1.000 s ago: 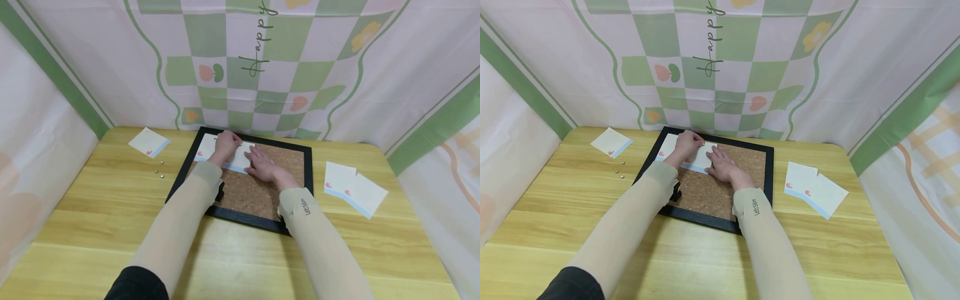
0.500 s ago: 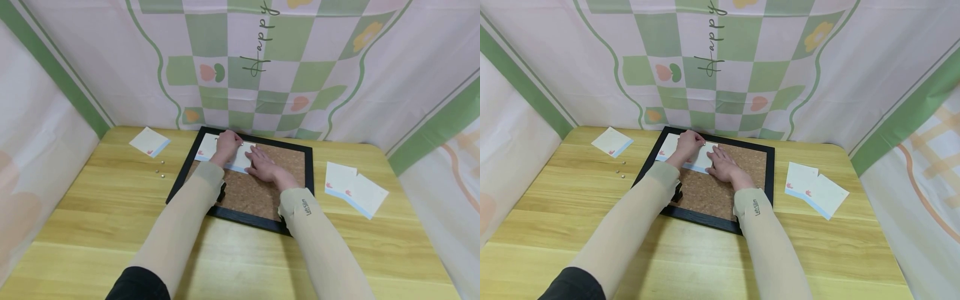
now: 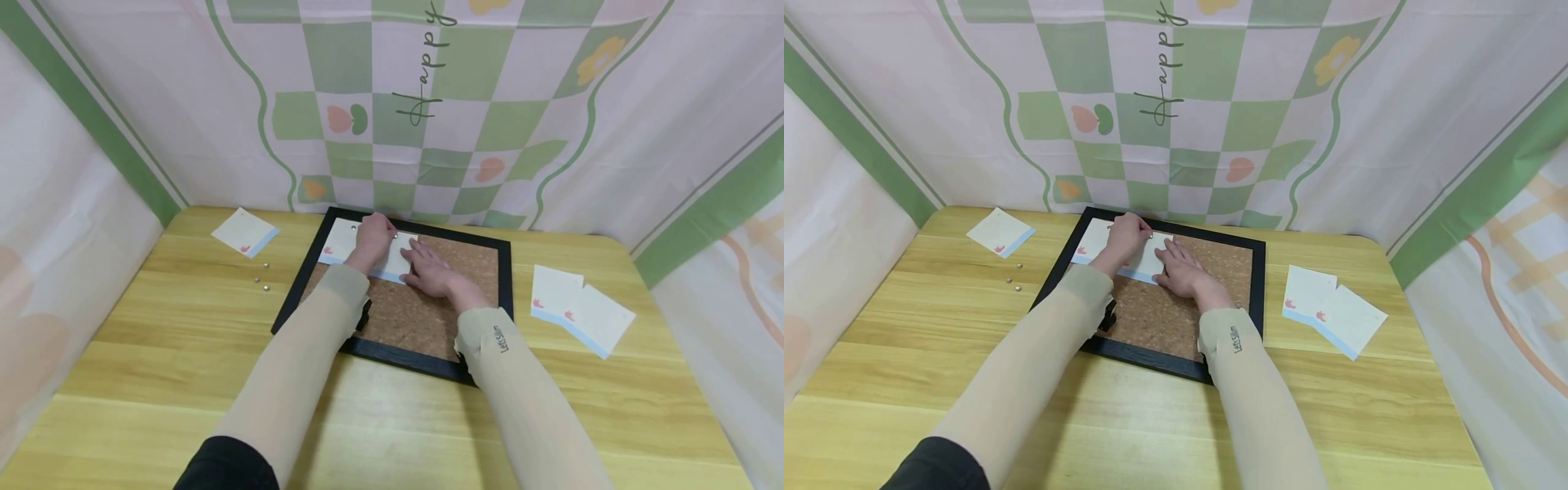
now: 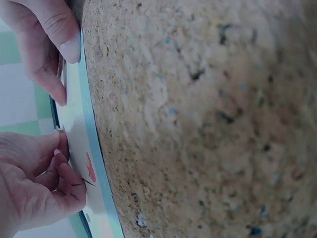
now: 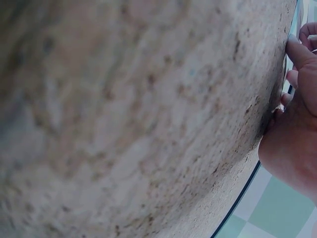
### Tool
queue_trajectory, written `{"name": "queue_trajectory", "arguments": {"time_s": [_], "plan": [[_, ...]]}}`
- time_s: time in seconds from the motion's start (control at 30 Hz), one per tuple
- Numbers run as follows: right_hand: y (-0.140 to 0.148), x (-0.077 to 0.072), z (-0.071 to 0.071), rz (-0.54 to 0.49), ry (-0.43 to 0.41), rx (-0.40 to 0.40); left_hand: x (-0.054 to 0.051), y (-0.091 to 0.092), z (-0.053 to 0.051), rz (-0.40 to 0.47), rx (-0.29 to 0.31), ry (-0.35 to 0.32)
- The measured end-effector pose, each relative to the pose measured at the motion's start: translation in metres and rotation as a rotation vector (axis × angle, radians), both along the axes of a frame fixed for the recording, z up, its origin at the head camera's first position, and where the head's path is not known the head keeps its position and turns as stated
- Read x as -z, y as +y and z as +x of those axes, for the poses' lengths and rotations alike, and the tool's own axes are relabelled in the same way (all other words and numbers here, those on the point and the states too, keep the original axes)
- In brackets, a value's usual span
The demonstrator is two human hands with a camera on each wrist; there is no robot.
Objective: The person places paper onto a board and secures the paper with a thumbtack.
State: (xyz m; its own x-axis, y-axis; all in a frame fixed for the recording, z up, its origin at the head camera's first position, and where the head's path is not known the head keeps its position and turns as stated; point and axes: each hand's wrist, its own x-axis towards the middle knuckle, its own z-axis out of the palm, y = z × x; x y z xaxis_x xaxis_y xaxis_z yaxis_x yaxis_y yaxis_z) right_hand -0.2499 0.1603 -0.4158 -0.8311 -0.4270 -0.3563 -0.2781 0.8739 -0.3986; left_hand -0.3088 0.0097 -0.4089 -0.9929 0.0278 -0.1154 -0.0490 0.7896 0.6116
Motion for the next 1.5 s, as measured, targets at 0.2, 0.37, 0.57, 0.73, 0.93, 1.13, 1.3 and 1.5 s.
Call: {"name": "queue_trajectory", "arguments": {"time_s": [0.2,0.37,0.57,0.73,0.93,1.13,1.3,1.5], "plan": [[0.0004,0.0006,-0.0003,-0.001,-0.004,-0.003,-0.0013,0.0008,-0.0017,-0.035,0.027,-0.008],[0.0,-0.002,0.0015,0.001,0.004,-0.003,-0.0018,0.0007,-0.0034,-0.044,0.043,-0.009],[-0.0007,-0.0039,0.0027,0.005,0.011,-0.008,-0.0018,0.0007,-0.0039,-0.056,0.053,0.011],[-0.0003,-0.0019,0.0011,0.002,0.009,-0.002,-0.0018,0.0011,-0.0045,-0.064,0.059,0.023],[0.0004,0.0013,-0.0016,0.003,0.001,0.006,0.0005,0.0029,-0.0043,-0.071,0.063,0.059],[0.0006,-0.002,0.0005,0.008,0.009,-0.003,0.0012,0.0032,-0.0024,-0.044,0.059,0.046],[0.0005,-0.0021,0.0019,0.008,0.014,-0.013,0.0026,0.0018,-0.0026,-0.036,0.059,0.033],[-0.0002,-0.002,0.003,0.003,0.016,-0.004,0.0034,-0.0002,-0.0008,-0.05,0.078,0.068]]}}
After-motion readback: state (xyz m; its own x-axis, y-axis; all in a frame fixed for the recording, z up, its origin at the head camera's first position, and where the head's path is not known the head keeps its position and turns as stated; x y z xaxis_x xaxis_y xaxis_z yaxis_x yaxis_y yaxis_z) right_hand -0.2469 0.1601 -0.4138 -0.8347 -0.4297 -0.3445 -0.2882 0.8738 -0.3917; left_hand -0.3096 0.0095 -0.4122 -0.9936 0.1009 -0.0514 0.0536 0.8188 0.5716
